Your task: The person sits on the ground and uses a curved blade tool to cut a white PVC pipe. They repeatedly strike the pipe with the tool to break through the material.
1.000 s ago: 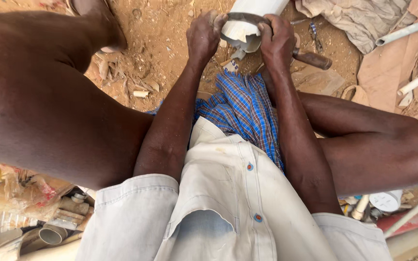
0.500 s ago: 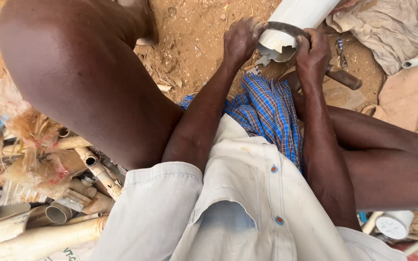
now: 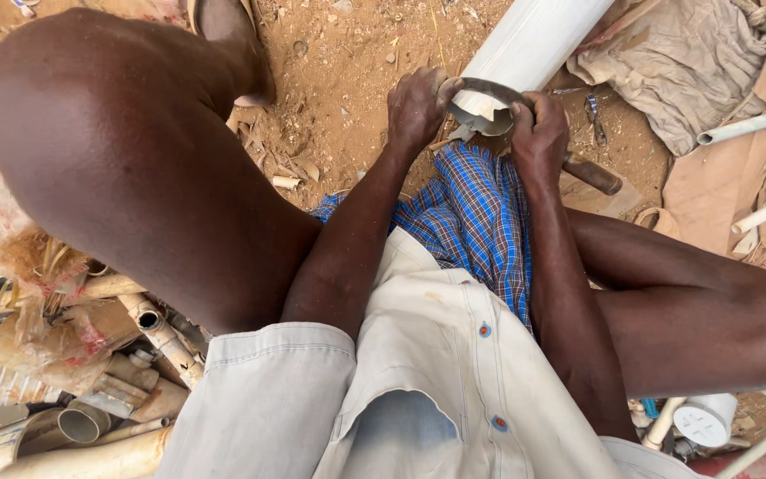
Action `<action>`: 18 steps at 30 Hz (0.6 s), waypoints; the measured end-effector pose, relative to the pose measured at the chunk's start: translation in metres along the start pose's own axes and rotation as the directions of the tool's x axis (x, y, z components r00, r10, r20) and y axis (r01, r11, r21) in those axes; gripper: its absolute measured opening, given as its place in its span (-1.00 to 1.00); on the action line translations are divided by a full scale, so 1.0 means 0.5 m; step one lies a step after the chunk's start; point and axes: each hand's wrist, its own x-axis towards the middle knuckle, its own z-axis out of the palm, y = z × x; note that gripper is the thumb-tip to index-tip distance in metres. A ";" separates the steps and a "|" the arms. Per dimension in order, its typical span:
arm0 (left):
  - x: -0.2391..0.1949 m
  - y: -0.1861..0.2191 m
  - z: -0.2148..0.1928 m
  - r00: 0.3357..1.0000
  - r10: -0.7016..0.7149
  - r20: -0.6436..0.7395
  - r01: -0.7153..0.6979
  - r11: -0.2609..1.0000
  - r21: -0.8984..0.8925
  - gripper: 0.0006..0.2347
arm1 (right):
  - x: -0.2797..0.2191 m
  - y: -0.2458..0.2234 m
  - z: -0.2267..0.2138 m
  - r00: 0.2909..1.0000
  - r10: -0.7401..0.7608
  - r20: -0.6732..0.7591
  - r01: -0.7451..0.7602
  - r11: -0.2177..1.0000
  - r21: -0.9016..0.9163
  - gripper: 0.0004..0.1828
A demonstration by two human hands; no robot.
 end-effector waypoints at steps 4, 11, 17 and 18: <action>-0.035 -0.022 0.050 0.989 0.082 -0.122 -0.082 0.997 0.002 -0.63 | -0.041 0.053 -0.001 0.999 0.038 -0.002 -0.038 0.997 0.071 -0.84; -0.041 -0.009 0.019 1.000 0.016 -0.013 -0.017 0.999 -0.047 -0.62 | -0.035 0.014 -0.003 0.999 -0.023 -0.033 0.022 0.999 -0.025 -0.87; -0.025 -0.016 0.022 0.985 0.112 -0.130 -0.114 0.993 -0.008 -0.66 | -0.018 0.022 0.006 0.998 0.052 -0.021 -0.052 0.998 0.020 -0.82; -0.035 -0.013 0.022 0.978 0.127 -0.166 -0.128 0.992 0.004 -0.66 | -0.026 0.021 0.005 0.998 0.032 -0.046 -0.032 0.999 0.017 -0.80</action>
